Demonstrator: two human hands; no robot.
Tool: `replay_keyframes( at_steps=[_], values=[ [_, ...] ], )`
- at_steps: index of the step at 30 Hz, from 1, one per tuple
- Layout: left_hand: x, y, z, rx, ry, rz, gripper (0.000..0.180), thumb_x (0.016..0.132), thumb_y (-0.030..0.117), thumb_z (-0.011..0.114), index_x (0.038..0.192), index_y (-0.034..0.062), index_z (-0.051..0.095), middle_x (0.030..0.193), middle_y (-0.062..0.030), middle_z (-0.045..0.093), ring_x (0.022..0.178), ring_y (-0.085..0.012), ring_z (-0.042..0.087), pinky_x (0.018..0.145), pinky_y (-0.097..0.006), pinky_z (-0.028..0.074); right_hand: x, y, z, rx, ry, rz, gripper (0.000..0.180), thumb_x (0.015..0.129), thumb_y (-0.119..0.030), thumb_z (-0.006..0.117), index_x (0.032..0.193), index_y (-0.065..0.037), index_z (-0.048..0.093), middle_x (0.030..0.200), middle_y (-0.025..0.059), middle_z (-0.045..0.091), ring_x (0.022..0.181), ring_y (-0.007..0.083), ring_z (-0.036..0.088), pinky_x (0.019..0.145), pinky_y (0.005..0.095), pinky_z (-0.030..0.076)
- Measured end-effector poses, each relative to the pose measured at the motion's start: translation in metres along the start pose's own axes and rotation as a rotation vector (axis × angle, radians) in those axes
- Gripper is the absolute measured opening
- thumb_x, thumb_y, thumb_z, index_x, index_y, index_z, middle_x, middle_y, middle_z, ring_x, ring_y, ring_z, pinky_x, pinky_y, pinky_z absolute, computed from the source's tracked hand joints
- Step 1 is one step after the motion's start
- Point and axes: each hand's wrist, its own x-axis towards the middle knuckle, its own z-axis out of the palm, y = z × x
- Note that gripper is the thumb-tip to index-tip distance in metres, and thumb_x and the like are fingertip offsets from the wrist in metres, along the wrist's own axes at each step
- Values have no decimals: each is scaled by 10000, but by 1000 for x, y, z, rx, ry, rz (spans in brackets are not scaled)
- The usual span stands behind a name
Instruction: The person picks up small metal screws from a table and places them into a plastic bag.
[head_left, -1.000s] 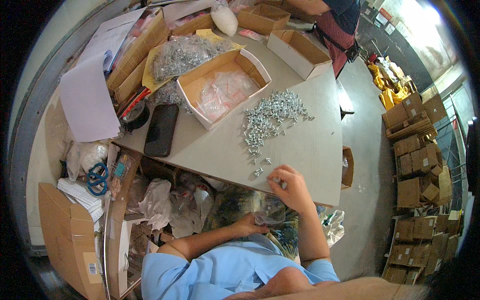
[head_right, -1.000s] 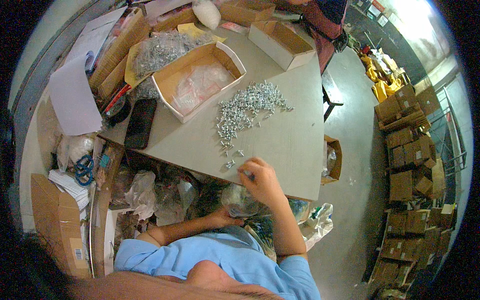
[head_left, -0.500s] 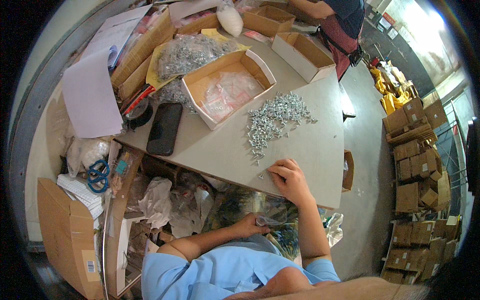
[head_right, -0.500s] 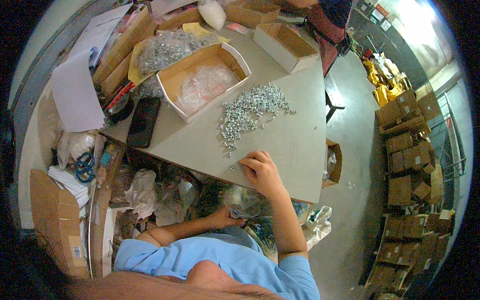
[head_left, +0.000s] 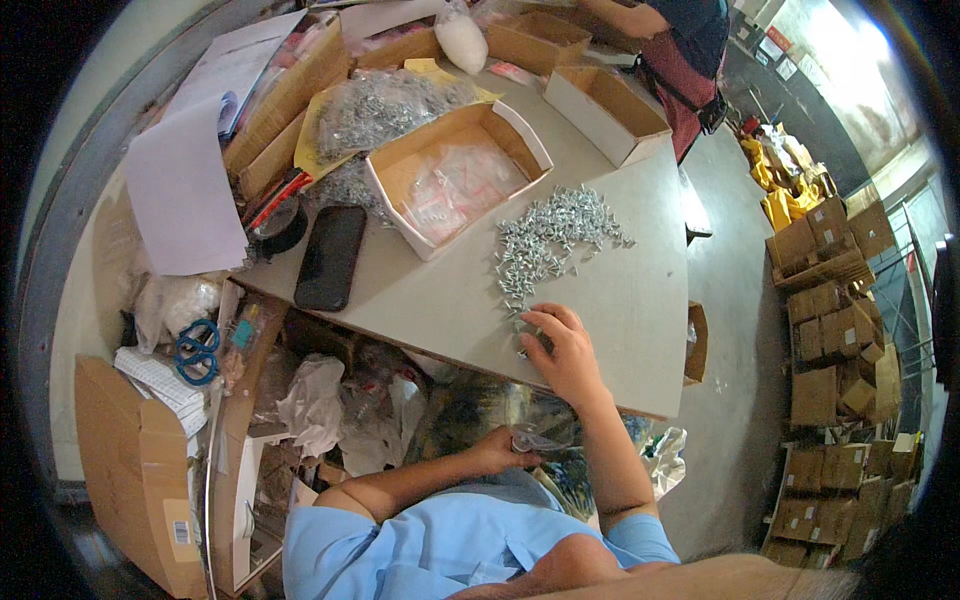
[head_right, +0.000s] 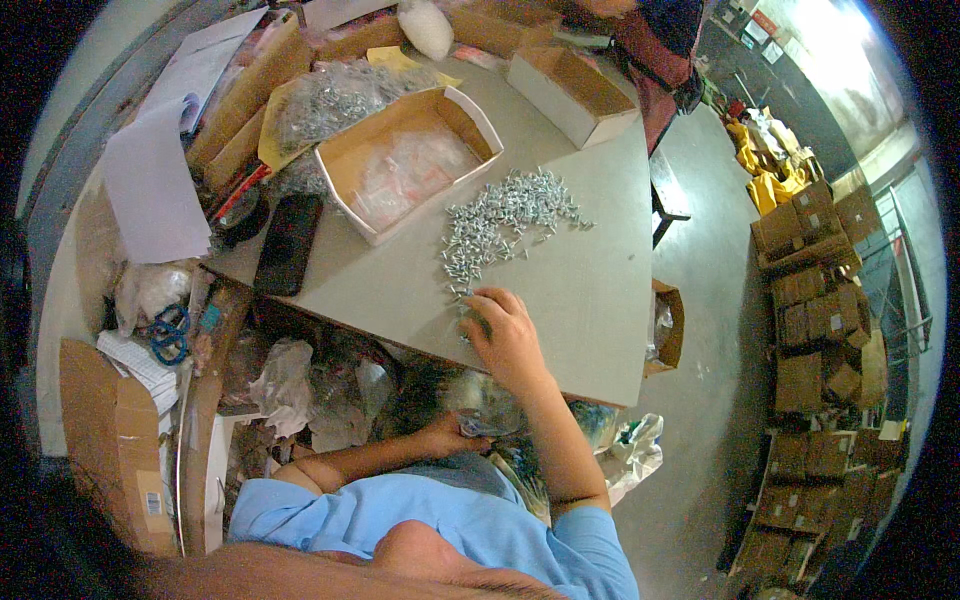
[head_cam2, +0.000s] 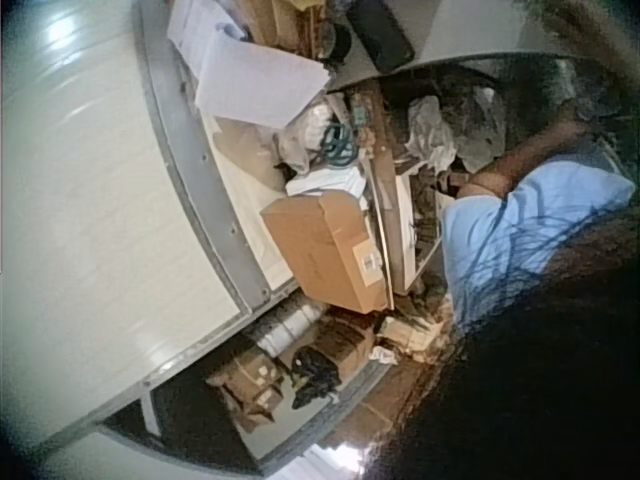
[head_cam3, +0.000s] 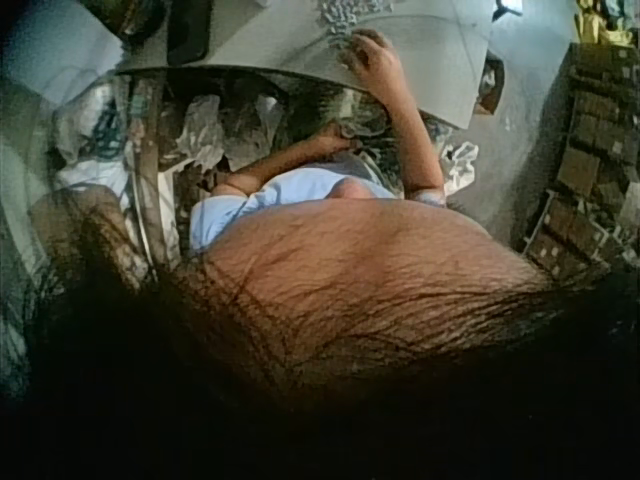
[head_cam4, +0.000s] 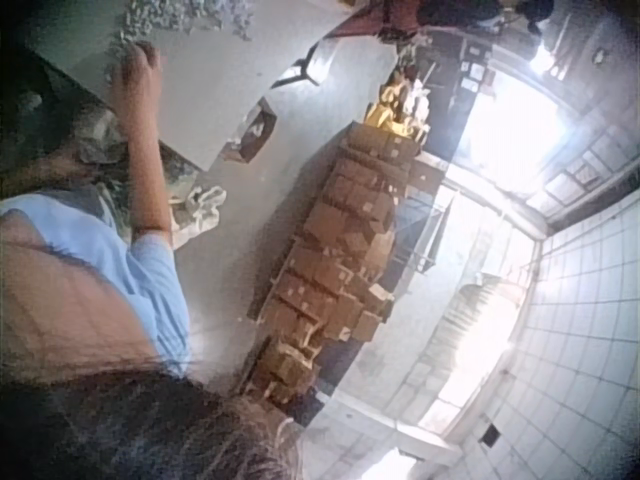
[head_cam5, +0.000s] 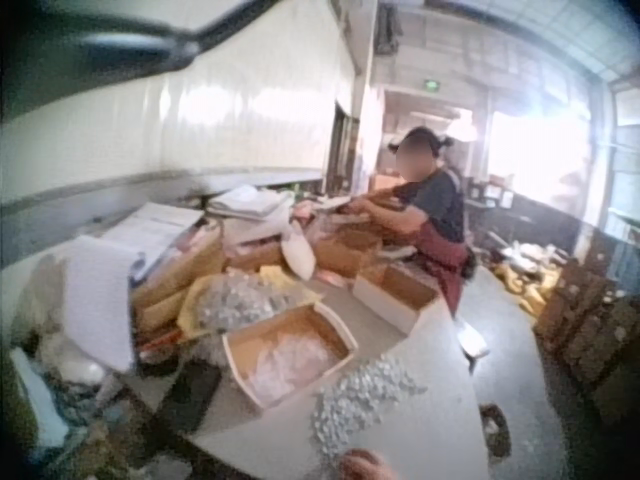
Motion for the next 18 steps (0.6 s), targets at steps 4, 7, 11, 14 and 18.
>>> replay_keyframes(
  at_steps=[4,7,11,14,18],
  values=[
    [0,-2,0,-48,-13,49,278,840,218,709,1022,34,606,893,-44,664,816,-123,595,785,-299,487,10,6,16,-77,60,-87,163,772,-137,688,905,-46,658,988,120,603,917,312,587,793,395,481],
    [0,-3,1,-34,1,80,250,839,216,712,972,32,609,881,-42,667,802,-120,596,768,-297,487,10,2,20,-98,17,-47,154,765,-153,690,864,-43,648,927,121,601,899,326,579,777,406,476],
    [-1,6,-2,-71,-40,-7,350,805,246,734,1043,22,608,954,-70,670,870,-143,592,811,-312,467,-3,-6,11,-139,-121,25,161,758,-160,688,847,-34,642,884,135,598,838,333,588,731,414,479],
    [-2,5,-2,-95,-58,-16,415,793,269,738,1100,21,606,1003,-86,670,911,-153,589,843,-319,457,-13,-19,-11,-140,-400,49,154,765,-148,674,860,-32,642,879,147,592,766,329,598,694,406,486],
    [2,-11,3,-76,21,105,441,798,302,729,1117,24,606,1023,-89,664,929,-166,587,865,-329,452,-4,-14,-19,-46,-422,56,151,776,-144,663,880,-37,643,870,145,590,717,319,597,675,398,489]
  ],
)
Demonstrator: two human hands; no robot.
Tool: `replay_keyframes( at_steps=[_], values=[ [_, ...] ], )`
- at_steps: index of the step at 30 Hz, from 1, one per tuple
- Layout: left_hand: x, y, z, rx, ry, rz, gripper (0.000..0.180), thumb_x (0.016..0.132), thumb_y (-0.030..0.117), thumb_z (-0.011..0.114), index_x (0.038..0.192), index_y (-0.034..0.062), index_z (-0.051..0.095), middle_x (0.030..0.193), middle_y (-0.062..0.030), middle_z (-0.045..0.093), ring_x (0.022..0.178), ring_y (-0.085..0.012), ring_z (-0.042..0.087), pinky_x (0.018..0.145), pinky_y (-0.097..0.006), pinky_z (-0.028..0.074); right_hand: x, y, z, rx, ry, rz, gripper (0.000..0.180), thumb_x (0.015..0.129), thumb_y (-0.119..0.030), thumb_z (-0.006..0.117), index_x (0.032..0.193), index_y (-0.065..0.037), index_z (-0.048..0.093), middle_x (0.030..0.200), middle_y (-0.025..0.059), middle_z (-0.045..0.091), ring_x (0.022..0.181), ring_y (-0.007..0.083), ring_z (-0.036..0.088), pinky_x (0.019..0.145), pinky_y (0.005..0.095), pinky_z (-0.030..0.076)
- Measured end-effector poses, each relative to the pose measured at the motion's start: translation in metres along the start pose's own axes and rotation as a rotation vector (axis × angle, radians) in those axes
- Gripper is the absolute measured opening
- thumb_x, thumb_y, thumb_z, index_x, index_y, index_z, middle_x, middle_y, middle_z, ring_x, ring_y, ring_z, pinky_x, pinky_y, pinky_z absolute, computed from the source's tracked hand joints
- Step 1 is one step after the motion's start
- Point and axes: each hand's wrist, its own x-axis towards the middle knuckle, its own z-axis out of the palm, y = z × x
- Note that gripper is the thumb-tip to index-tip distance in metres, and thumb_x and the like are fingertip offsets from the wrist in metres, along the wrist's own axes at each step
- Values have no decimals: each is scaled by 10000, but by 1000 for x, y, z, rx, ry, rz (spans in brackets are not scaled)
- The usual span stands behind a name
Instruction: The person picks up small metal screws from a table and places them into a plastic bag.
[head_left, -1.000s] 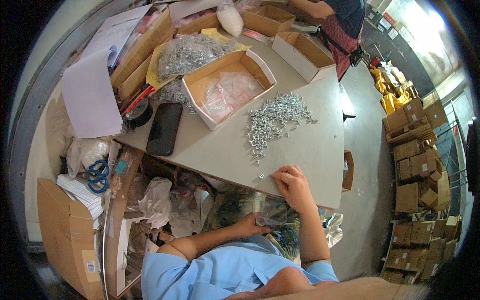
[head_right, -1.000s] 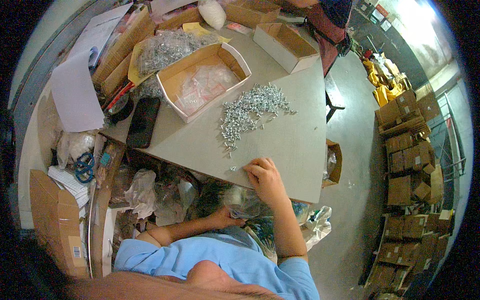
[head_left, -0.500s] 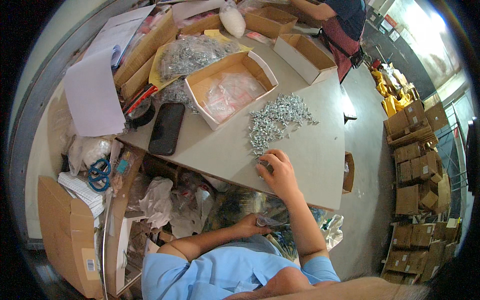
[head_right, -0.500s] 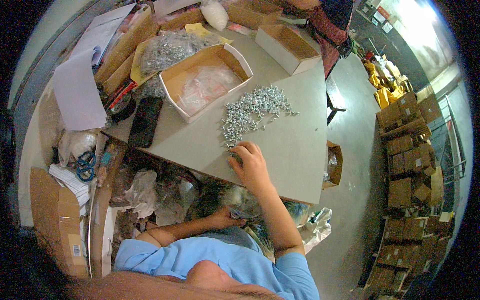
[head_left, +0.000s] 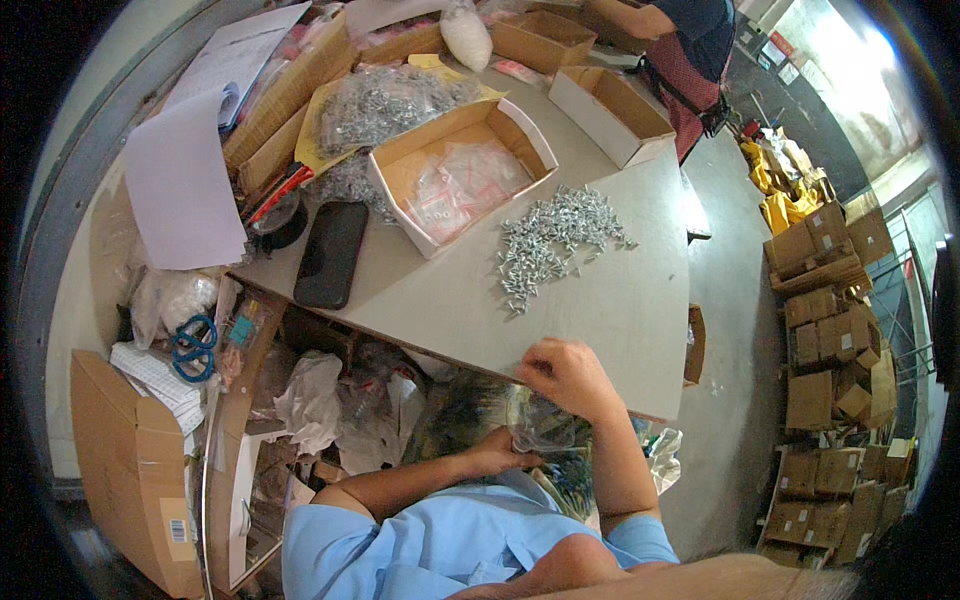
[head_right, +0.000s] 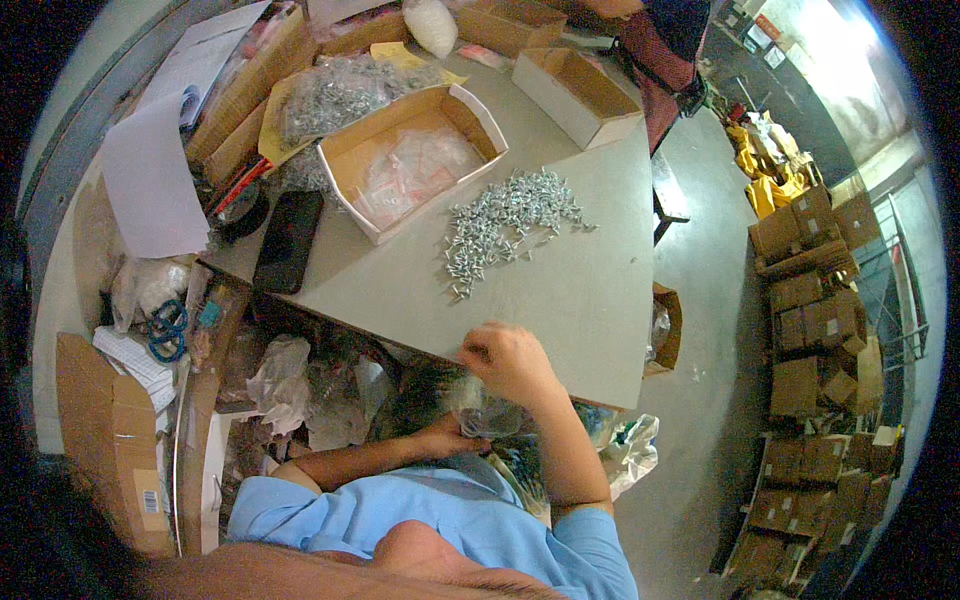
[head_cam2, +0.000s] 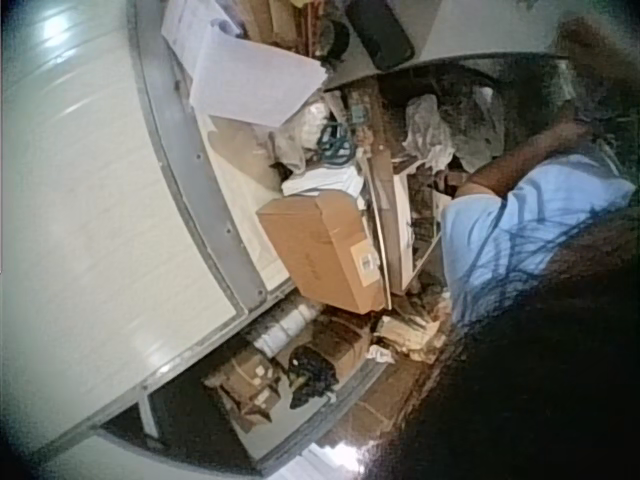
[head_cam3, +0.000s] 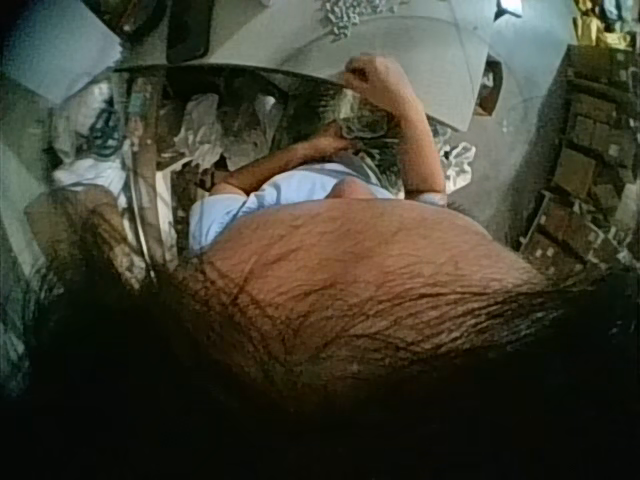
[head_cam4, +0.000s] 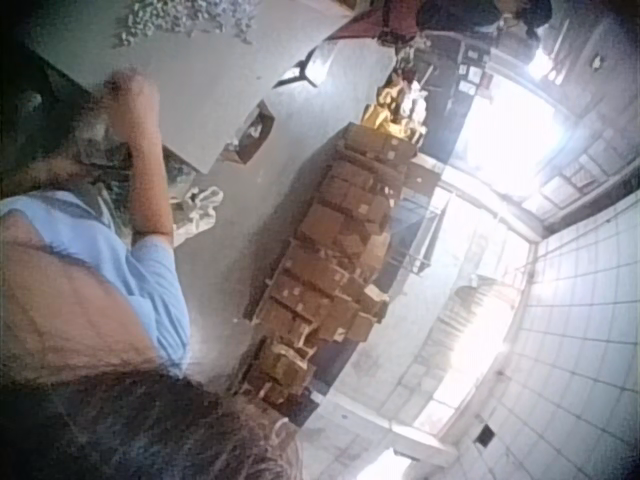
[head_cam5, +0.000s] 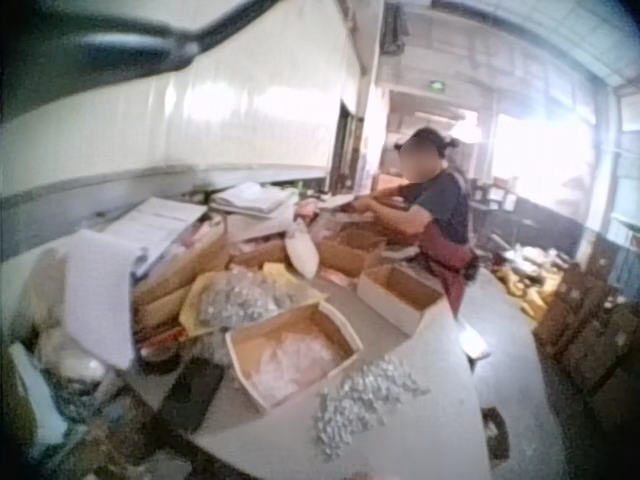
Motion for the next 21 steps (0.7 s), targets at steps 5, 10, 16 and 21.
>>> replay_keyframes(
  at_steps=[5,10,16,21],
  values=[
    [2,0,-2,23,-43,-31,450,800,320,723,1117,19,615,1042,-98,661,950,-178,583,880,-336,447,35,5,16,22,424,63,175,792,-173,664,907,-44,634,909,152,594,904,361,578,769,437,477],
    [1,8,-4,83,-46,-21,418,801,304,724,1093,22,626,1020,-95,666,910,-162,582,847,-335,457,43,14,20,-46,370,50,186,785,-172,673,909,-41,627,914,153,590,931,366,564,783,439,472],
    [3,-6,-1,133,10,16,355,810,302,715,1019,26,634,935,-79,669,840,-164,592,787,-351,474,0,7,6,-21,131,60,149,772,-153,679,862,-42,635,857,134,590,797,331,599,706,404,488],
    [6,-4,2,309,200,-4,258,808,256,722,905,39,622,850,-63,646,784,-161,587,719,-359,481,-41,6,1,89,11,-51,125,757,-125,687,834,-37,644,818,111,593,725,297,603,644,370,488]
  ],
)
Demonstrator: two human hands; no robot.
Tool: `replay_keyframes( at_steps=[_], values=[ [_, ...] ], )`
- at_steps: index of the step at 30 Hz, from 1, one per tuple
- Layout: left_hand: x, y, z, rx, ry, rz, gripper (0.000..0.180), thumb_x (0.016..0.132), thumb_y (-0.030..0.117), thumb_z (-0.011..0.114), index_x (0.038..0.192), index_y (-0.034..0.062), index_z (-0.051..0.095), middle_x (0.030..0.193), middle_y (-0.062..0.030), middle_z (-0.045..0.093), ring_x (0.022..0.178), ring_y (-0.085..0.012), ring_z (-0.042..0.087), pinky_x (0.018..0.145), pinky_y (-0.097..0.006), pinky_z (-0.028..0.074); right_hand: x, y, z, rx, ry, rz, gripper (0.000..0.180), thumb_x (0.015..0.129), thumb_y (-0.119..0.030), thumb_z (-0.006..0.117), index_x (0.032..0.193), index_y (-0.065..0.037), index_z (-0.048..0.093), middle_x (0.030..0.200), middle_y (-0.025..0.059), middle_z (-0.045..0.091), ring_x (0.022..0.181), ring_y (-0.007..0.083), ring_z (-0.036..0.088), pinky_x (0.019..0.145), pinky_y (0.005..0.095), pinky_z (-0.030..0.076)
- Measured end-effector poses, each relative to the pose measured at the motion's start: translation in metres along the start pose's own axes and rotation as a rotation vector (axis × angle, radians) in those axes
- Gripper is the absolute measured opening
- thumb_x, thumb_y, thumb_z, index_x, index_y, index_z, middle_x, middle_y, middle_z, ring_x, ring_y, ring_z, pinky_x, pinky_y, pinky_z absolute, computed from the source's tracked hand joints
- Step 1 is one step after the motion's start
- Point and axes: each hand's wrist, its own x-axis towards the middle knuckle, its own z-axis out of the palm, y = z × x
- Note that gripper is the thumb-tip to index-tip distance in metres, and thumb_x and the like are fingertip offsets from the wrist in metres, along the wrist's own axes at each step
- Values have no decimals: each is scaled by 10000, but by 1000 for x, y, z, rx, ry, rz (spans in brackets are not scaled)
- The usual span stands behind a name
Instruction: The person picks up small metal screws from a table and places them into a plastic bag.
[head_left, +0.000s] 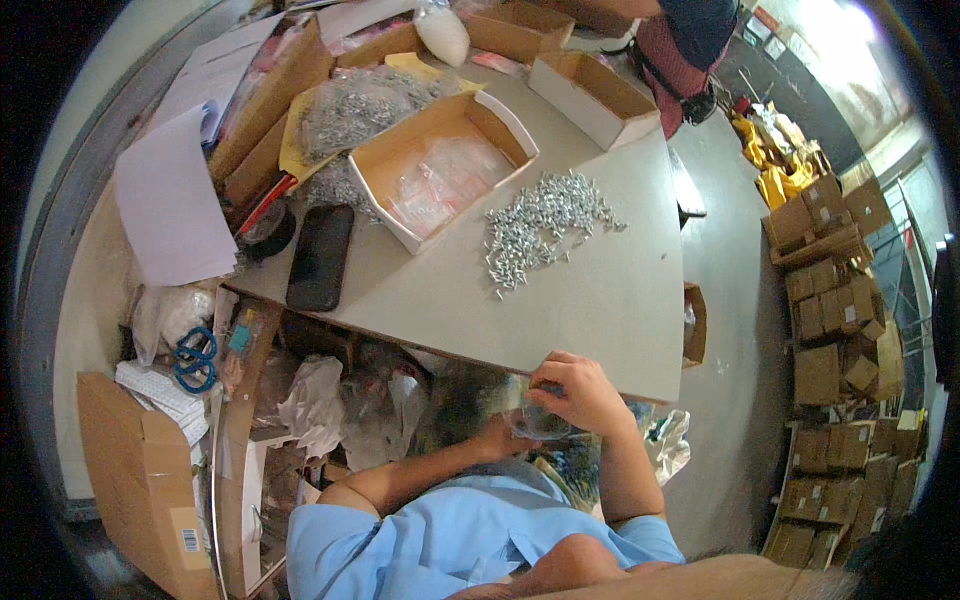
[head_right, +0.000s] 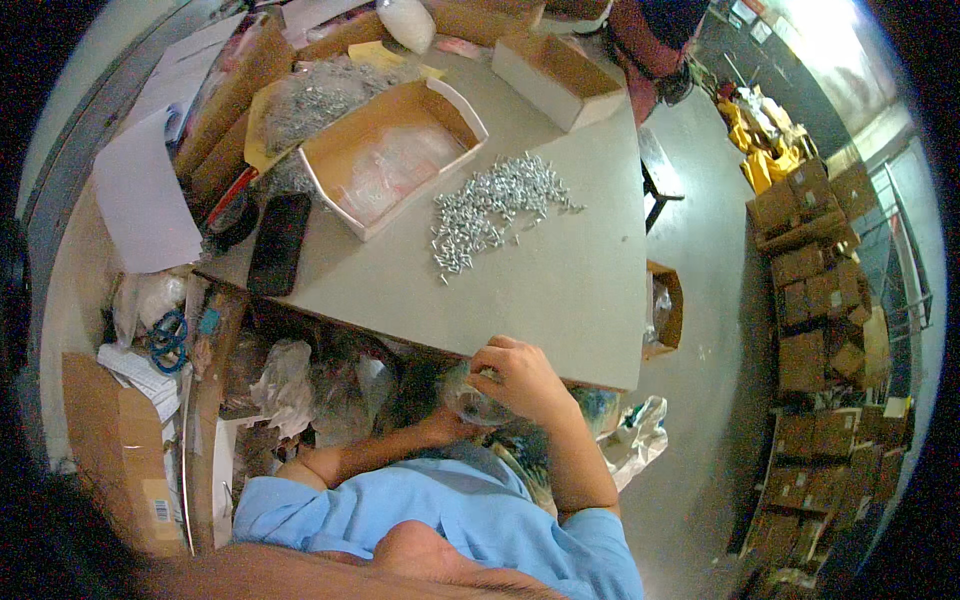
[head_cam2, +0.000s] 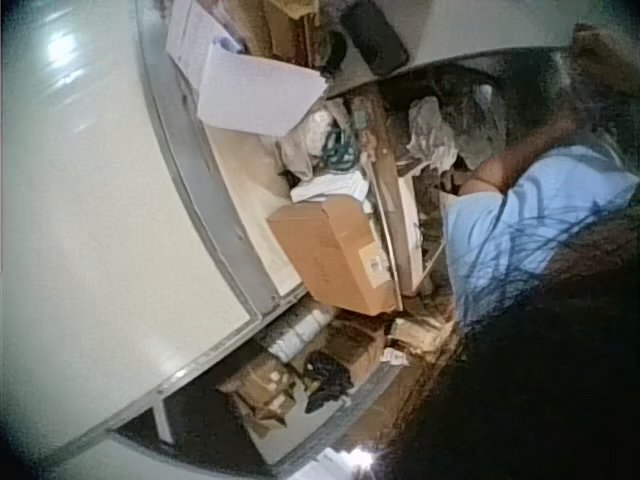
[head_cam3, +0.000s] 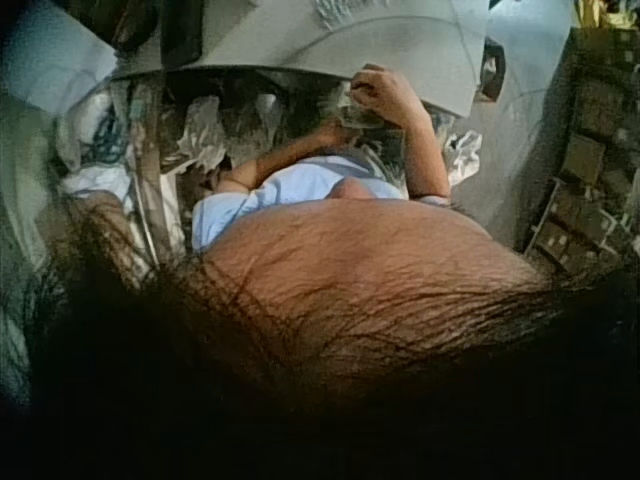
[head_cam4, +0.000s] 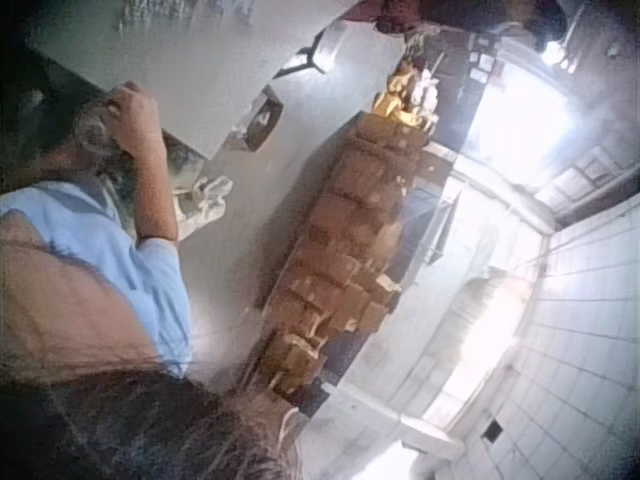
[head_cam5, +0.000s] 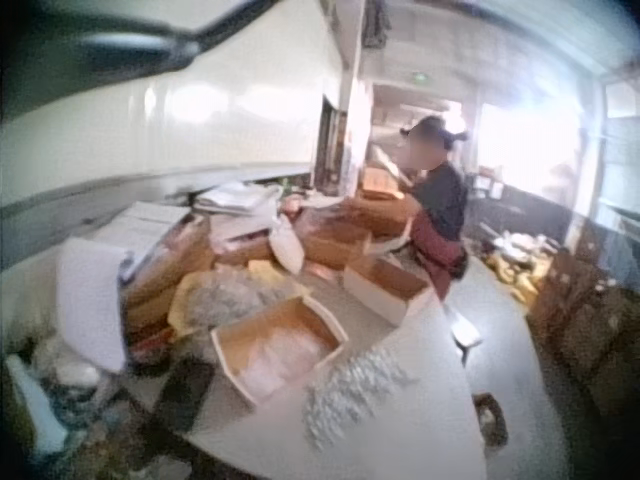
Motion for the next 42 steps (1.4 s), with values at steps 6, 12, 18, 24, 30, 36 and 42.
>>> replay_keyframes(
  at_steps=[6,12,18,24,30,36,42],
  values=[
    [12,4,-13,70,-78,193,212,783,199,731,853,38,612,851,-69,638,793,-161,580,755,-341,473,-10,9,4,255,174,90,99,768,-91,688,830,-33,637,796,93,584,688,244,584,590,315,462],
    [16,35,-25,62,-244,-134,256,780,213,725,937,30,637,936,-98,654,873,-179,584,802,-340,463,-13,14,11,197,264,33,88,769,-85,681,829,-36,637,801,97,584,704,256,580,593,330,460],
    [-9,24,-78,311,-318,-185,364,766,218,747,1051,38,611,1006,-95,644,908,-159,580,809,-324,464,-21,1,24,33,237,-96,97,749,-117,691,830,-75,656,909,94,595,874,283,573,755,387,464],
    [-37,104,-104,-169,-451,-19,491,696,172,819,1087,4,573,1002,-61,602,954,-147,553,817,-311,459,-23,-43,32,-35,50,-399,188,715,-165,697,890,-103,668,1159,122,520,1064,335,496,908,430,425],
    [-31,118,-103,-174,-195,180,489,758,168,774,1153,12,531,1140,-72,557,1059,-142,517,898,-295,442,-28,-47,9,88,178,-369,147,692,-86,705,813,-79,621,1080,115,564,975,315,558,814,397,476],
    [-19,135,-92,83,22,438,162,865,140,657,948,9,609,940,-95,616,907,-203,604,808,-319,476,-38,-34,9,183,243,-120,130,762,-114,687,847,-60,605,870,116,628,804,314,615,686,407,508],
    [-10,153,-86,277,121,441,117,865,120,625,863,6,597,844,-111,607,779,-233,587,712,-328,469,-33,-28,5,150,264,-63,134,762,-86,661,863,-48,581,826,119,603,792,326,595,687,421,484]
  ],
)
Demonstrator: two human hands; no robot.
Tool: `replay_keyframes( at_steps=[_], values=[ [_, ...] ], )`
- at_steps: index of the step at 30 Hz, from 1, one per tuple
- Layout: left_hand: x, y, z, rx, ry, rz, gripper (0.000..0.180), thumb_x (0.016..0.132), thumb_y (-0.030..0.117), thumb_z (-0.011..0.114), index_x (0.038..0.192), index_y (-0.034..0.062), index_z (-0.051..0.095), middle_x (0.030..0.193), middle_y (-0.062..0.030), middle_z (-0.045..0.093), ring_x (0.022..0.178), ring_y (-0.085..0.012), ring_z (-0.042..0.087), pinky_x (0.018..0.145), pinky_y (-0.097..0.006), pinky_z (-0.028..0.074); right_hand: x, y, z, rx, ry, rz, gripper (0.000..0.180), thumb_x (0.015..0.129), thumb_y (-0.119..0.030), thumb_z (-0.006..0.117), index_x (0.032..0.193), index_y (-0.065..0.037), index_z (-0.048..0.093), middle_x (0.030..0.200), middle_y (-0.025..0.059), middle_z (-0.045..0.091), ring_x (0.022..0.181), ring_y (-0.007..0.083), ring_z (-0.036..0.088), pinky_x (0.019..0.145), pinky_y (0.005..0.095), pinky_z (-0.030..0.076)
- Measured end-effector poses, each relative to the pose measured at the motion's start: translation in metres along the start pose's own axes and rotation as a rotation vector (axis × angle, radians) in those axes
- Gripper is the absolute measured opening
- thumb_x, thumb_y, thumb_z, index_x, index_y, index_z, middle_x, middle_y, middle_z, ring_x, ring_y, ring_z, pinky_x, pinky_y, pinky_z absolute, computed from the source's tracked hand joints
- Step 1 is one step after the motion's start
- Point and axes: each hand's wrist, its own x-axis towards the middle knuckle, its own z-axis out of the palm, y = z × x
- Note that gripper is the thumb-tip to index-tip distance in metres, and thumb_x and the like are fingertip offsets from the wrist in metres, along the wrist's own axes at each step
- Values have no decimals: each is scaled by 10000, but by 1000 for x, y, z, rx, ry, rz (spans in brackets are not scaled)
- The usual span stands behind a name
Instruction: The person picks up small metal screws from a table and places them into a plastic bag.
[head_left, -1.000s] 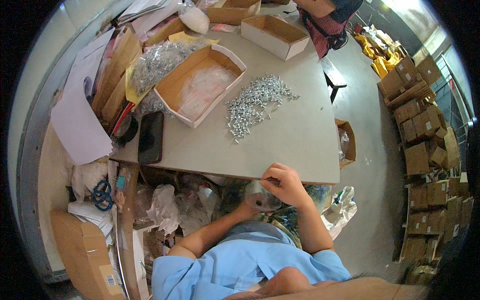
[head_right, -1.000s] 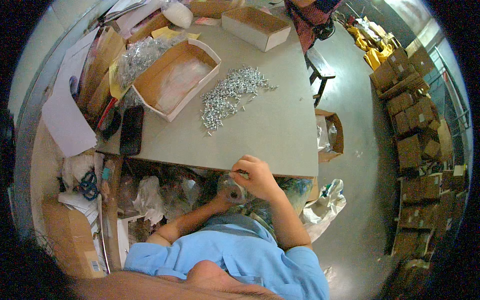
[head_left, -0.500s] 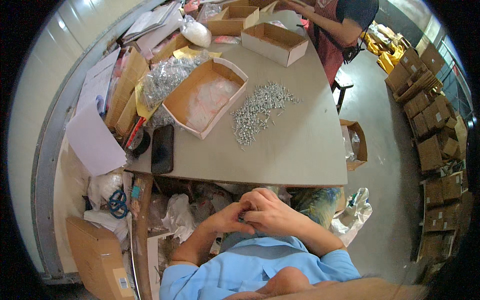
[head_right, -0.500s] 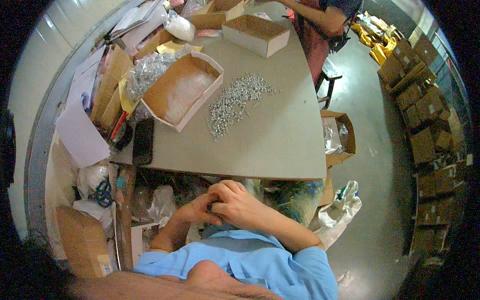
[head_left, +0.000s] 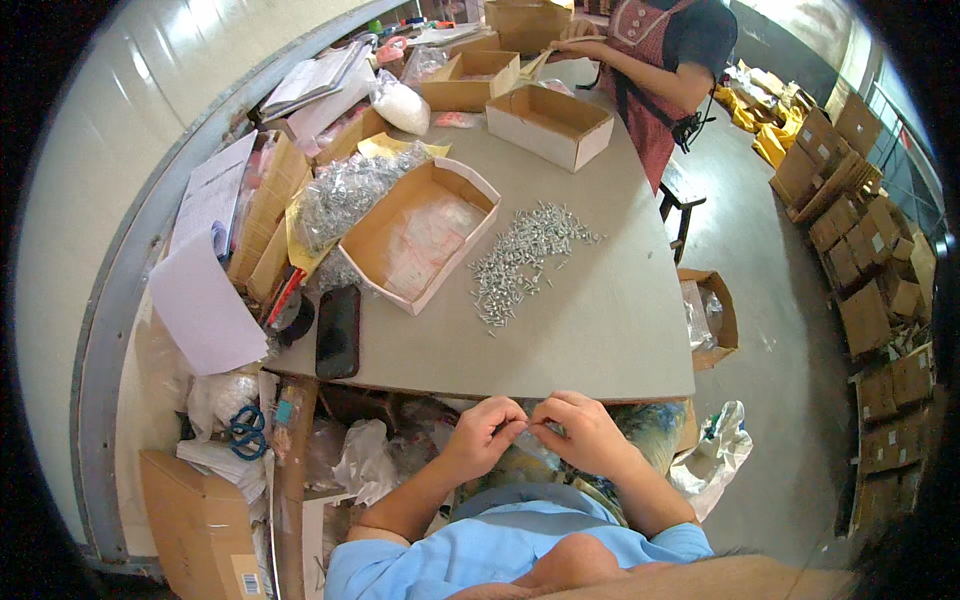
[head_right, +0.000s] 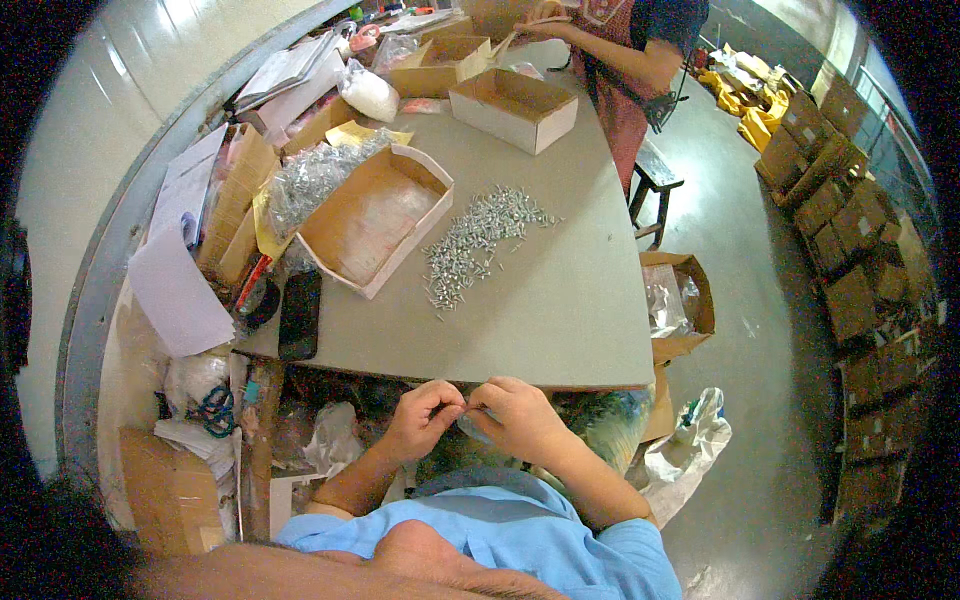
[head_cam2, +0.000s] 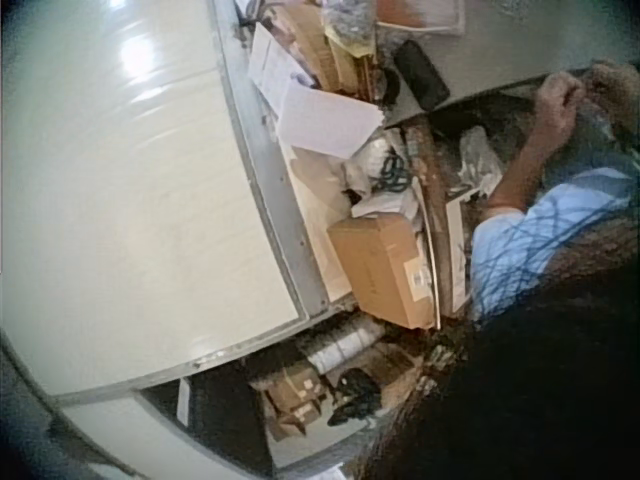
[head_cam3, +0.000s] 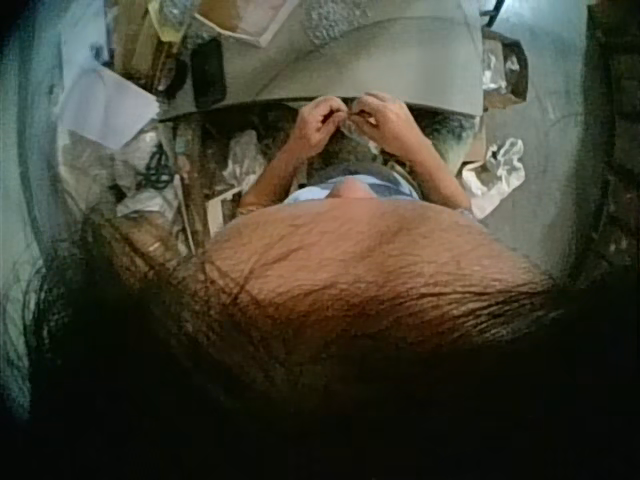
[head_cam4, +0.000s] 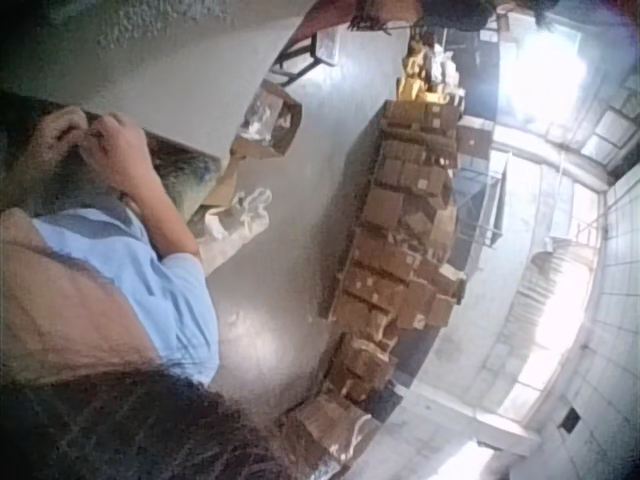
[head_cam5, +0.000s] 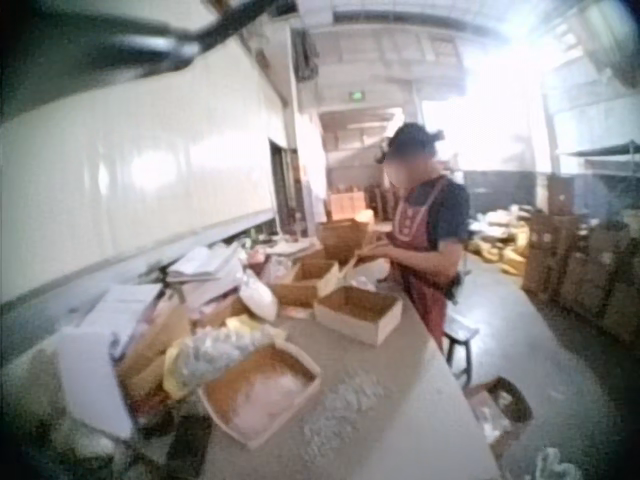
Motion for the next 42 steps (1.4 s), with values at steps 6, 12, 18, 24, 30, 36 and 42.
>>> replay_keyframes(
  at_steps=[6,12,18,24,30,36,42],
  values=[
    [24,12,-14,125,-32,56,115,872,123,607,866,10,587,793,-114,590,709,-259,572,645,-337,463,10,-1,-8,31,60,-100,111,754,-24,636,815,-27,543,764,116,532,739,315,536,664,391,440],
    [74,-4,-87,483,385,-89,177,901,166,595,864,-5,618,688,-68,587,637,-89,524,574,-276,453,19,38,-25,-32,144,-7,87,784,-32,623,818,-24,543,766,119,536,731,282,555,638,361,447],
    [163,-34,-204,689,772,122,220,875,181,603,932,-30,626,770,-138,647,698,-261,612,638,-353,479,86,115,-63,-356,239,229,230,852,-191,596,1048,-72,601,1094,187,557,1056,377,518,905,431,432],
    [207,-107,-195,1044,175,-389,291,789,204,683,1018,35,626,926,-159,664,925,-378,619,828,-451,480,170,188,-67,-534,327,308,506,898,-363,533,1301,-61,485,1377,253,397,1295,429,337,1071,467,305],
    [202,-107,-189,820,-21,-306,383,678,100,741,1031,18,617,1044,-197,638,1007,-345,598,877,-416,470,189,170,-29,-547,90,199,608,920,-461,480,1364,-51,418,1441,279,300,1338,443,266,1107,486,237],
    [196,-119,-204,772,-204,-210,417,642,108,750,1041,46,648,953,-185,656,897,-340,629,804,-411,496,137,110,-16,-576,-105,74,704,899,-492,500,1396,-19,344,1469,256,254,1368,427,218,1128,468,206],
    [194,-74,-203,1015,-83,-233,217,738,95,673,950,61,705,979,-158,655,946,-332,614,828,-422,484,67,81,-15,-633,-136,38,741,864,-491,551,1422,-67,311,1496,212,224,1374,417,221,1113,504,226]
  ],
)
